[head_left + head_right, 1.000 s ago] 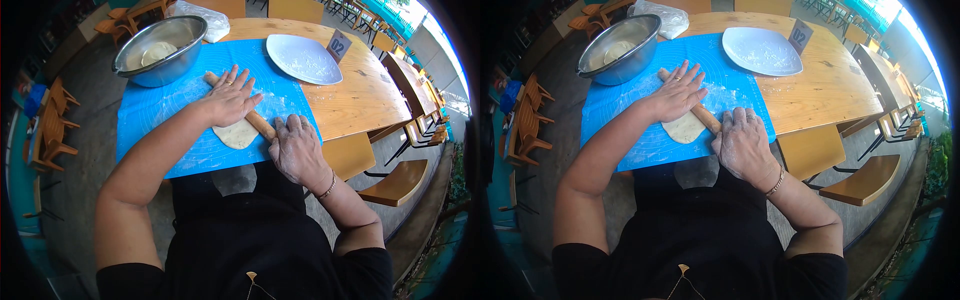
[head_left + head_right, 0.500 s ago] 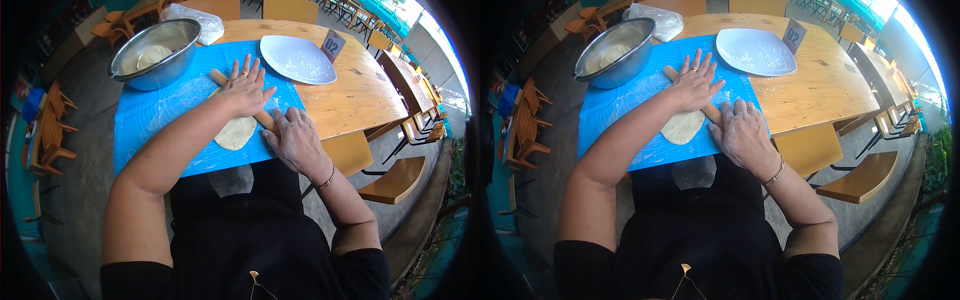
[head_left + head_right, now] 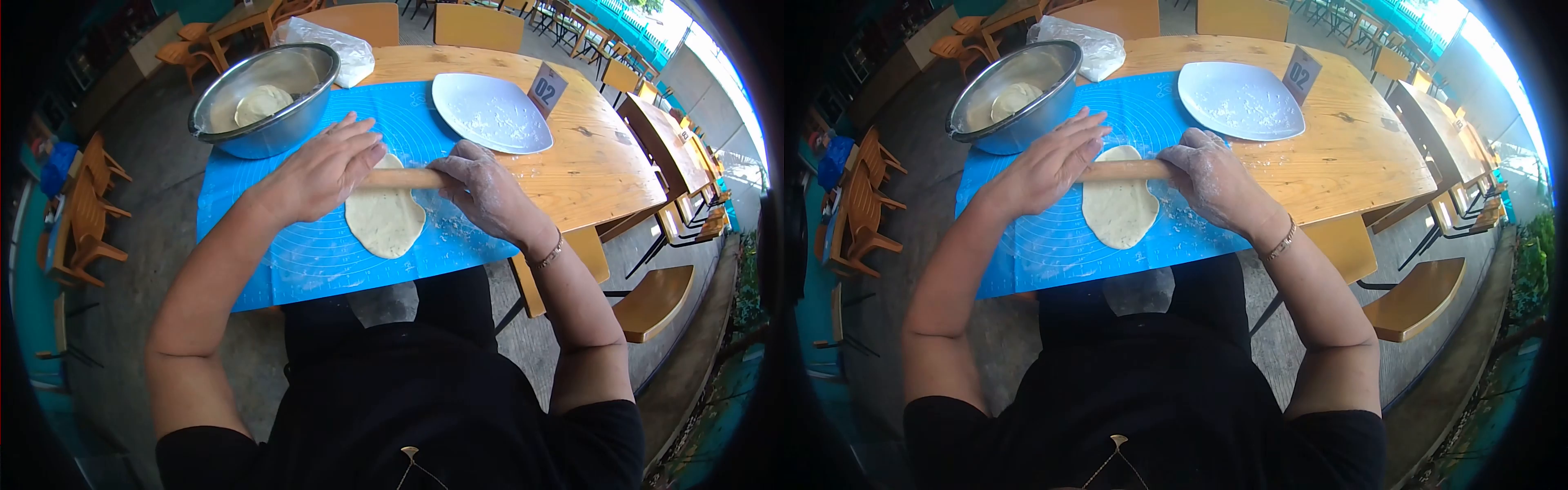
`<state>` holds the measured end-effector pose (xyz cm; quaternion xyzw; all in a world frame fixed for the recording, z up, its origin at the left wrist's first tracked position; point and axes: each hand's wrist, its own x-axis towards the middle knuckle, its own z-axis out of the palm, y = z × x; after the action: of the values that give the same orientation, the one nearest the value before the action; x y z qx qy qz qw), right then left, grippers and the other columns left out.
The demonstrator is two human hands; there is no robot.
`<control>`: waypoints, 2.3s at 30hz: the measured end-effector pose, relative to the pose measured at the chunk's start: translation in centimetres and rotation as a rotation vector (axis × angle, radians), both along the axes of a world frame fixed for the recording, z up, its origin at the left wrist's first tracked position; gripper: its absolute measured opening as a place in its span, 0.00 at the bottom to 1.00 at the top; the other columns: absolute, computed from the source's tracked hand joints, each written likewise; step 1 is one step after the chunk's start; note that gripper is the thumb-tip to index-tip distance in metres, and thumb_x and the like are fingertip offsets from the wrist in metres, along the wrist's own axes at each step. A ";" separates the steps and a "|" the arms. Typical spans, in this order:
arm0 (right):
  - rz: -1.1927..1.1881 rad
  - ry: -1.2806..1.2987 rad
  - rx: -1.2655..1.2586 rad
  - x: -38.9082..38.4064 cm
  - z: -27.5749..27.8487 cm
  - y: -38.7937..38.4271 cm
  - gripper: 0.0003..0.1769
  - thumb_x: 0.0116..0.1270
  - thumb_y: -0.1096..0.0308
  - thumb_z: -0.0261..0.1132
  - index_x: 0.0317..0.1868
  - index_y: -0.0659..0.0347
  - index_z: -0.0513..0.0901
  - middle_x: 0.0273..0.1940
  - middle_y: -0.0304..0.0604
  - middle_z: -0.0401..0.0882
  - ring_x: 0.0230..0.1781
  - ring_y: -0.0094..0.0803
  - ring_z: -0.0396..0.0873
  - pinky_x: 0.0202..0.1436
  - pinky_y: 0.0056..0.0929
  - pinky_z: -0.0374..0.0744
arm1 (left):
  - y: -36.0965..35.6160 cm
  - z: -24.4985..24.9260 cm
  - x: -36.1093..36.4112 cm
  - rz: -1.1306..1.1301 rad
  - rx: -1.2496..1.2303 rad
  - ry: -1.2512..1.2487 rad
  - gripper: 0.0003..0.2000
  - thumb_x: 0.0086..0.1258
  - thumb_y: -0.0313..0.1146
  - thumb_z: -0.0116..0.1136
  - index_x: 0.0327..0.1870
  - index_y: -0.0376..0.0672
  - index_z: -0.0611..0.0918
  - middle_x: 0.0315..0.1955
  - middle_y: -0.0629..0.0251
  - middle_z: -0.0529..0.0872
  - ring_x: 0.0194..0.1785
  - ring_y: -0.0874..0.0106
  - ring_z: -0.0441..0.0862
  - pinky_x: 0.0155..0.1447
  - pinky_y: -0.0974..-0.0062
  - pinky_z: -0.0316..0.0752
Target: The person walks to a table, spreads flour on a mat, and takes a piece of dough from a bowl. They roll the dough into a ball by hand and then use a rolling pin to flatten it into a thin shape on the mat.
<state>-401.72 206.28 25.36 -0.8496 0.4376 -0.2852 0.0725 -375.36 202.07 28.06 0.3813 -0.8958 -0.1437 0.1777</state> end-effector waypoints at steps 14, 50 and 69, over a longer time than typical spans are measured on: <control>-0.043 -0.014 0.143 1.6 -2.5 -3.0 0.22 0.50 0.62 0.63 0.45 0.67 0.83 0.41 0.53 0.75 0.46 0.50 0.73 0.56 0.42 0.73 | 1.0 -6.8 2.0 -0.086 -0.270 -0.239 0.35 0.75 0.49 0.49 0.71 0.26 0.60 0.72 0.39 0.58 0.78 0.47 0.49 0.79 0.52 0.43; -0.091 0.282 -0.165 6.3 -3.9 -12.5 0.22 0.70 0.51 0.56 0.43 0.64 0.83 0.42 0.55 0.76 0.48 0.48 0.75 0.54 0.44 0.74 | -1.7 -5.8 2.3 0.288 -0.160 -0.215 0.27 0.79 0.46 0.41 0.66 0.30 0.70 0.66 0.43 0.70 0.70 0.49 0.65 0.74 0.56 0.57; -0.131 0.370 -0.150 3.1 -4.2 -2.5 0.40 0.76 0.43 0.46 0.70 0.74 0.62 0.69 0.66 0.63 0.73 0.58 0.59 0.76 0.51 0.55 | 2.8 -4.9 2.4 0.132 0.057 -0.322 0.34 0.81 0.53 0.28 0.77 0.33 0.48 0.78 0.48 0.43 0.81 0.55 0.37 0.81 0.59 0.35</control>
<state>-398.61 203.81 21.19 -0.8603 0.4752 -0.1603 -0.0913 -372.94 204.82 23.20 0.4622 -0.8812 -0.0942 0.0303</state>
